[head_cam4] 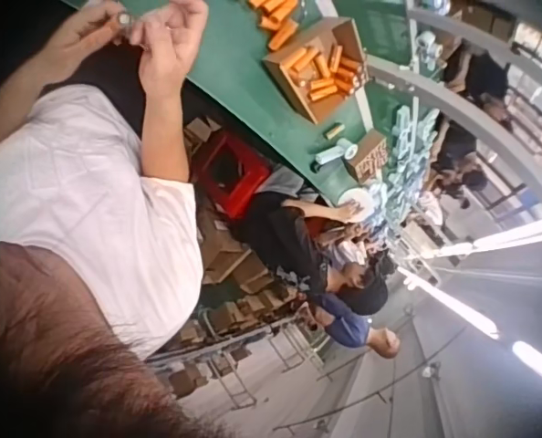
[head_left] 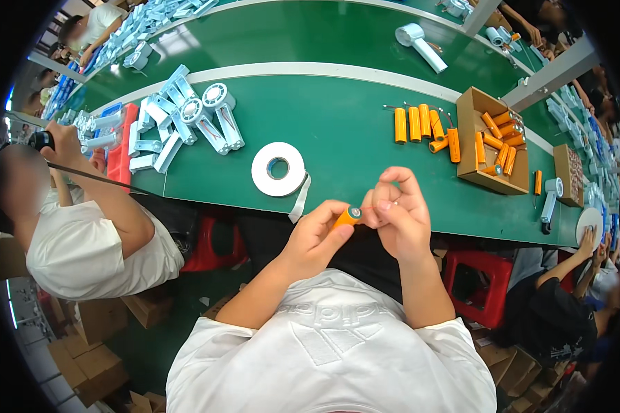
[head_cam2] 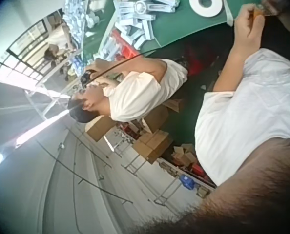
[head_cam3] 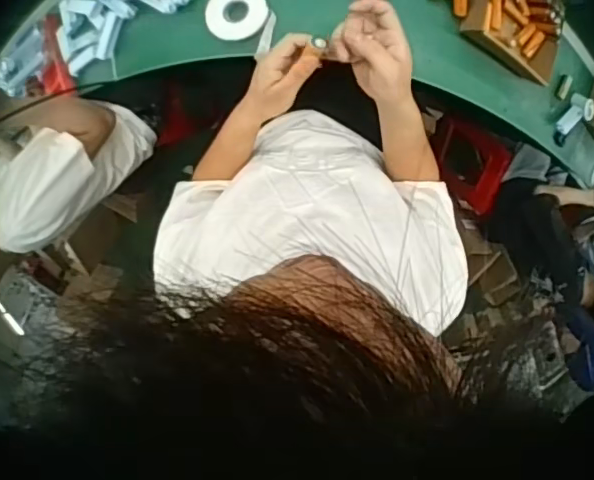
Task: The person is applying white tape to small orange cylindrical parts and assembling them into blue plastic housings on an assembly line.
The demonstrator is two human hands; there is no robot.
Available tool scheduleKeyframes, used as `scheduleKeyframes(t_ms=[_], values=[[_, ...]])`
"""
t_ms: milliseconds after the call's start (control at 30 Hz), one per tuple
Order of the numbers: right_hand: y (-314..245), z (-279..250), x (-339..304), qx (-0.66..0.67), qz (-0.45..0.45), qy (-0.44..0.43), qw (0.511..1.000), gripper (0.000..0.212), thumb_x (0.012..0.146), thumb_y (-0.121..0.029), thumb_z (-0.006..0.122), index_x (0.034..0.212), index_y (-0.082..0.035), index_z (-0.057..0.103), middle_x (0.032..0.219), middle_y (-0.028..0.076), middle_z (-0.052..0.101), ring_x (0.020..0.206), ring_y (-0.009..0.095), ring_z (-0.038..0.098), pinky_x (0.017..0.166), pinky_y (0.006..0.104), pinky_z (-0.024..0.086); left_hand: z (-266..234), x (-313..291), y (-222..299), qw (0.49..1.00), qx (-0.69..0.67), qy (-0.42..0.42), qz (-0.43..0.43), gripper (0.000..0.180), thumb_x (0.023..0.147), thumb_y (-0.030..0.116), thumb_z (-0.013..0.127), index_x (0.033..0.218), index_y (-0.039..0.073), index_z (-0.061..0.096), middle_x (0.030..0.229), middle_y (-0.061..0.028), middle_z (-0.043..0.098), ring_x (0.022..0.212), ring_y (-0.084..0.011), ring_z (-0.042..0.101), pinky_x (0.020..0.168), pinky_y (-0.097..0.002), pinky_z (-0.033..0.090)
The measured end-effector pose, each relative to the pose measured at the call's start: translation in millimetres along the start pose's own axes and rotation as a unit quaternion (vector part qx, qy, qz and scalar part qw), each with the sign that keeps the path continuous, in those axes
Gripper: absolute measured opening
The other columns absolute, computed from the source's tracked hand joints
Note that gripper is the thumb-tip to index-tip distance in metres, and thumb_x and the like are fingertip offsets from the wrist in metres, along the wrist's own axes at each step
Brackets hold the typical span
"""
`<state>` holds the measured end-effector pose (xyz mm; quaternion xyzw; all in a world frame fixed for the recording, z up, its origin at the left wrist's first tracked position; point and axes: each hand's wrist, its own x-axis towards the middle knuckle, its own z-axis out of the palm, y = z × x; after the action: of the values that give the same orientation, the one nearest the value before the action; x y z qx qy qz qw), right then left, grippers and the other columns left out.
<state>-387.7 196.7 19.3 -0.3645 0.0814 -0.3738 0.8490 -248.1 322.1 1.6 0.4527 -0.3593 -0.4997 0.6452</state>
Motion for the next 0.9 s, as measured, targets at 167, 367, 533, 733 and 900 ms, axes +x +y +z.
scheduleKeyframes(t_ms=[167, 367, 533, 733, 900], values=[[-15.8, 11.2, -4.2, -0.050, 0.137, -0.006, 0.989, 0.047, 0.100, 0.003, 0.050, 0.147, -0.002, 0.052, 0.084, 0.003, 0.058, 0.067, 0.010, 0.051, 0.063, 0.0252, 0.043, -7.8, 3.4, -15.8, 0.951, -0.303, -0.027, -0.062, 0.031, 0.107, 0.004, 0.067, 0.137, 0.001, 0.058, 0.110, -0.0079, 0.063, 0.093, -0.0146, 0.059, 0.081, -0.0235, 0.048], [-27.1, 15.7, -8.7, -0.135, 0.144, 0.010, 0.980, 0.055, 0.096, 0.005, 0.056, 0.149, -0.004, 0.055, 0.083, 0.001, 0.058, 0.061, 0.008, 0.047, 0.056, 0.0243, 0.040, -7.4, -1.7, -20.4, 0.971, -0.238, -0.016, -0.026, 0.029, 0.106, 0.004, 0.068, 0.134, 0.001, 0.060, 0.112, -0.0075, 0.059, 0.099, -0.0155, 0.059, 0.082, -0.0248, 0.050], [-29.2, 22.1, -14.6, -0.502, -0.005, -0.105, 0.859, 0.062, 0.086, 0.007, 0.067, 0.146, -0.004, 0.061, 0.079, -0.001, 0.054, 0.057, 0.009, 0.040, 0.049, 0.0221, 0.030, -9.6, 2.8, -8.1, 0.998, -0.044, -0.015, 0.051, 0.027, 0.105, 0.001, 0.068, 0.132, -0.001, 0.062, 0.121, -0.0096, 0.056, 0.104, -0.0164, 0.059, 0.083, -0.0270, 0.054], [-13.0, 18.8, -18.4, -0.620, -0.135, -0.127, 0.762, 0.057, 0.079, 0.001, 0.081, 0.135, -0.007, 0.072, 0.082, -0.001, 0.061, 0.058, 0.011, 0.043, 0.050, 0.0212, 0.033, -14.2, 1.4, -2.1, 0.996, 0.053, -0.012, 0.068, 0.028, 0.102, 0.000, 0.071, 0.129, 0.001, 0.065, 0.128, -0.0109, 0.052, 0.105, -0.0181, 0.060, 0.086, -0.0275, 0.060], [6.7, 8.5, -22.0, -0.661, -0.194, -0.099, 0.718, 0.056, 0.078, -0.001, 0.086, 0.132, -0.010, 0.075, 0.088, 0.001, 0.068, 0.058, 0.011, 0.045, 0.051, 0.0210, 0.036, -14.4, -3.0, -1.5, 0.991, 0.111, 0.017, 0.069, 0.031, 0.098, 0.001, 0.075, 0.129, 0.002, 0.066, 0.131, -0.0119, 0.051, 0.106, -0.0188, 0.061, 0.087, -0.0266, 0.063]])
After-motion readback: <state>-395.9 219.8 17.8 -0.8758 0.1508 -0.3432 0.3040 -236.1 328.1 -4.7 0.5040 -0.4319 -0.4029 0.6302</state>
